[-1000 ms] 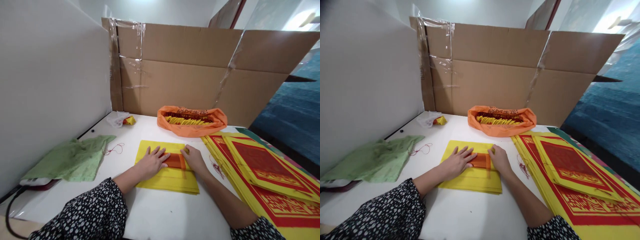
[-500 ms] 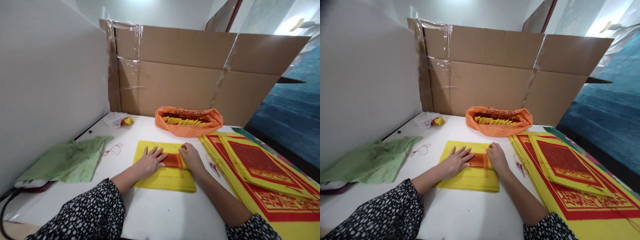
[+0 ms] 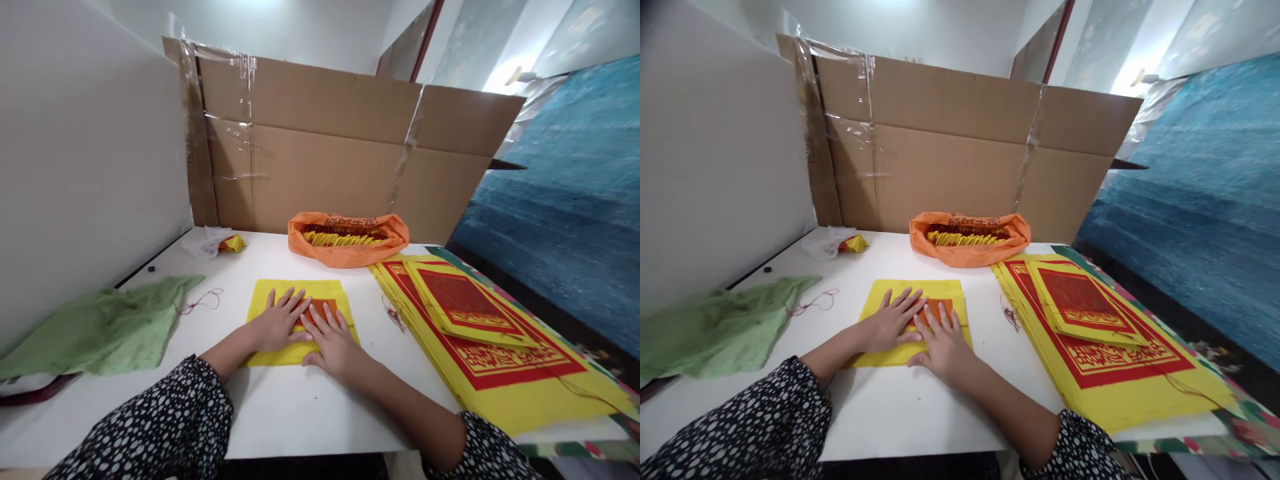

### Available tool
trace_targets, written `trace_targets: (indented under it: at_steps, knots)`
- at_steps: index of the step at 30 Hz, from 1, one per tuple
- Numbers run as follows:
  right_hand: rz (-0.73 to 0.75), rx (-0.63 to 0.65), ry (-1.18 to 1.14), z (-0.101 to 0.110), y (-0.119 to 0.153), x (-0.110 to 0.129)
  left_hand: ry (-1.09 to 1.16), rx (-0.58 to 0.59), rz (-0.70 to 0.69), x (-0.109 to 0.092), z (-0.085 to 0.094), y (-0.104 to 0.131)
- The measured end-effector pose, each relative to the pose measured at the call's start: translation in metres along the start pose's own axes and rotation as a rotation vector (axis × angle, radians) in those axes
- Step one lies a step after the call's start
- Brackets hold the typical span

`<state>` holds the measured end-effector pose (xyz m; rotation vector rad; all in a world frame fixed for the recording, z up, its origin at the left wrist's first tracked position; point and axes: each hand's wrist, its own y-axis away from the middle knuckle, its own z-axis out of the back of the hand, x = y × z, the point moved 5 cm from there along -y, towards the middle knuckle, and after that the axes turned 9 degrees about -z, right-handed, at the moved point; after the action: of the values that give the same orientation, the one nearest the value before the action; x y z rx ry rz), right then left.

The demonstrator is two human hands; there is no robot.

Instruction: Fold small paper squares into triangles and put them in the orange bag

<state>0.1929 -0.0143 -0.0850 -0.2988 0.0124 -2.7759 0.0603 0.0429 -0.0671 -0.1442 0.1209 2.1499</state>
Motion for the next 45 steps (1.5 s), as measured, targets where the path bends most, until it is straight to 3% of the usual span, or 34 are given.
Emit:
trace_targets:
  at_steps: [7, 12, 14, 17, 19, 21, 26, 32, 36, 40, 45]
  knots:
    - [-0.153, 0.178, -0.074, 0.01, 0.026, -0.018, 0.063, 0.022, -0.211, 0.012, 0.015, 0.045]
    - [-0.127, 0.273, -0.161, 0.029, 0.023, -0.029, 0.1, -0.149, -0.201, 0.031, 0.023, 0.062]
    - [-0.148, 0.207, -0.171, 0.043, 0.011, -0.028, 0.042, -0.166, -0.145, 0.035, 0.022, 0.061]
    - [-0.155, -0.049, -0.092, 0.06, -0.009, -0.011, -0.087, -0.154, -0.098, 0.031, 0.02, 0.058]
    - [-0.043, -0.157, -0.037, 0.055, -0.019, 0.011, -0.135, -0.173, -0.088, 0.024, 0.021, 0.057]
    - [0.063, -0.181, -0.011, 0.038, -0.026, 0.03, -0.148, -0.209, -0.076, 0.017, 0.021, 0.056]
    - [0.146, -0.194, 0.137, 0.006, -0.035, 0.04, -0.135, -0.221, -0.067, 0.01, 0.022, 0.055]
    - [0.098, -0.221, 0.08, 0.02, -0.04, 0.02, -0.133, -0.199, -0.063, 0.015, 0.027, 0.058]
    - [0.168, -0.198, 0.083, 0.028, -0.041, 0.015, -0.158, -0.115, -0.092, 0.015, 0.027, 0.063]
    - [0.266, -0.244, 0.105, 0.03, -0.036, 0.027, -0.204, -0.075, -0.043, -0.002, 0.021, 0.066]
    - [0.337, -0.242, 0.032, 0.009, -0.028, 0.042, -0.124, -0.171, 0.018, -0.026, 0.013, 0.07]
